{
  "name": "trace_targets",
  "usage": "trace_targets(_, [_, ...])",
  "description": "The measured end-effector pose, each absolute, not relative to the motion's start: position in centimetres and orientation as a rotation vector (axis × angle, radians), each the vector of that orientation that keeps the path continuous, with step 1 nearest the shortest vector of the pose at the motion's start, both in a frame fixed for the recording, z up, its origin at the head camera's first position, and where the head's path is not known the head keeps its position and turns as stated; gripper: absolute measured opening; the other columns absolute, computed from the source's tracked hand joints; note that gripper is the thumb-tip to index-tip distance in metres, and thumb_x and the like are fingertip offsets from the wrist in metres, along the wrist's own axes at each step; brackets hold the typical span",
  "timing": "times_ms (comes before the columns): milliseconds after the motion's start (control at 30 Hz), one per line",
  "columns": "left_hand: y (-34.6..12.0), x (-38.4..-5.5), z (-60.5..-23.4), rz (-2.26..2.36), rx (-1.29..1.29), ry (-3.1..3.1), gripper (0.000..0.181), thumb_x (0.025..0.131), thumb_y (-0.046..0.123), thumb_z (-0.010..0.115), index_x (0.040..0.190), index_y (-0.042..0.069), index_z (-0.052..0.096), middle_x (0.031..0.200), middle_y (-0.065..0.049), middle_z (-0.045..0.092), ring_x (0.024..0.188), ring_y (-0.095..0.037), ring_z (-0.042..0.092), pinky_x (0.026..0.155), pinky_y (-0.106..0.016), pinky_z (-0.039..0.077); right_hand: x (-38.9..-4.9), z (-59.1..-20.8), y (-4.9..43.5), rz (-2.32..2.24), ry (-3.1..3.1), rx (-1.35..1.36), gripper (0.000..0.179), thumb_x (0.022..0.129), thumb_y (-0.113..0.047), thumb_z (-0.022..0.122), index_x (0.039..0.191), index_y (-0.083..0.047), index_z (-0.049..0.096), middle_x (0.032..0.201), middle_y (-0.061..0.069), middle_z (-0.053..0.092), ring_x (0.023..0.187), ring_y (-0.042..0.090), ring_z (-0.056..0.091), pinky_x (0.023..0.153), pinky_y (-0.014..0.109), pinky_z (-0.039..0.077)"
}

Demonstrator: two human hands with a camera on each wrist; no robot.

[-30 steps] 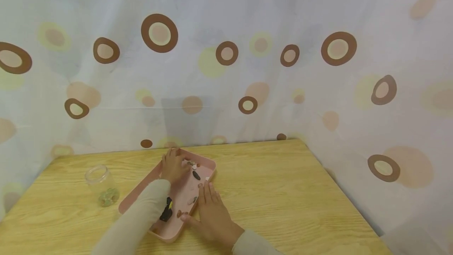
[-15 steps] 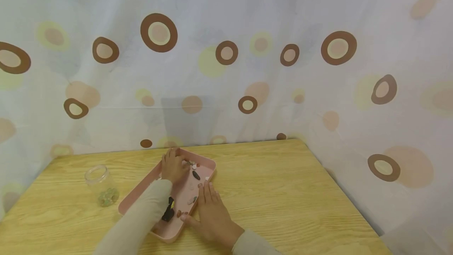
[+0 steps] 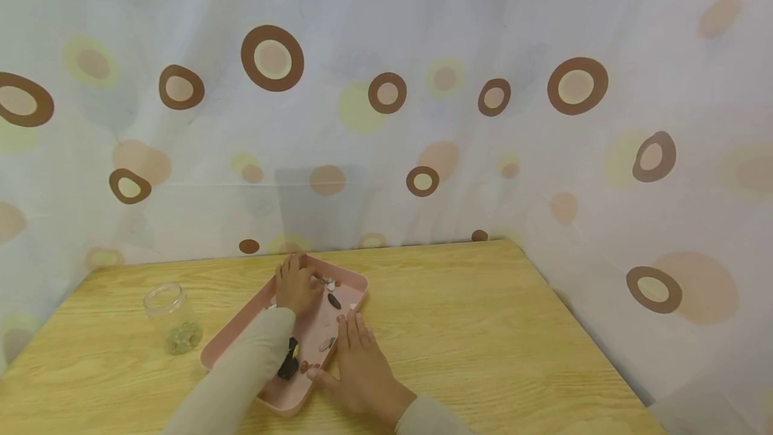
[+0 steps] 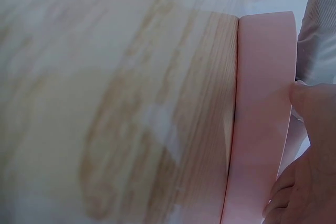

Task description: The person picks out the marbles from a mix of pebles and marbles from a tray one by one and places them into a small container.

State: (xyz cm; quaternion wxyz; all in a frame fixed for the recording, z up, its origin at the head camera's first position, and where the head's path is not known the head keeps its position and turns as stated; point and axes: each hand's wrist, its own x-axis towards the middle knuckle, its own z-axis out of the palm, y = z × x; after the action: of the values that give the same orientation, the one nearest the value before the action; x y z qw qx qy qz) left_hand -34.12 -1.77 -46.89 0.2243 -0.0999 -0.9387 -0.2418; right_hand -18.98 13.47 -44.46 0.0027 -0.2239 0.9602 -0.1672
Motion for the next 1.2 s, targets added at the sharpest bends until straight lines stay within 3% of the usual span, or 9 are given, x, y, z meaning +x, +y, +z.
trace_targets(467, [-2.0,-34.1,-47.0,-0.672,-0.286,-2.563,0.011,0.078,0.011,0.075,0.071,0.01,0.067,0.132,-0.022,0.049,0.128,-0.044,0.039,0.107,-0.062,0.028,-19.0,-44.7,13.4,-0.525,3.0,-0.688,0.09,0.095,-0.062,0.038,0.15,0.007,0.017,0.155,0.029,0.009,0.143,0.044,0.012,0.112,0.056,0.026])
trace_targets(800, [-2.0,-34.5,-46.1,-0.771,-0.317,-2.63,0.009,0.083,0.016,0.072,0.079,0.008,0.07,0.135,-0.023,0.05,0.132,-0.046,0.034,0.107,-0.065,0.025,-19.0,-44.4,13.4,-0.537,3.0,-0.672,0.092,0.094,-0.062,0.039,0.149,0.008,0.017,0.155,0.029,0.01,0.143,0.044,0.011,0.113,0.055,0.024])
trace_targets(1033, [-3.3,-34.5,-42.4,-0.667,-0.469,-2.585,0.009,0.082,0.016,0.072,0.081,0.007,0.073,0.128,-0.023,0.056,0.122,-0.045,0.045,0.095,-0.062,0.04,-19.1,-44.2,13.3,-0.528,2.996,-0.67,0.092,0.094,-0.063,0.038,0.148,0.009,0.018,0.155,0.029,0.009,0.144,0.043,0.01,0.114,0.054,0.023])
trace_targets(1200, [-4.9,-33.6,-38.9,-0.686,-0.493,-2.617,0.011,0.083,0.019,0.071,0.086,0.009,0.074,0.134,-0.022,0.052,0.129,-0.048,0.037,0.102,-0.063,0.034,-19.2,-44.4,13.3,-0.532,2.984,-0.657,0.094,0.093,-0.066,0.035,0.149,0.009,0.018,0.156,0.028,0.008,0.144,0.042,0.009,0.114,0.054,0.021])
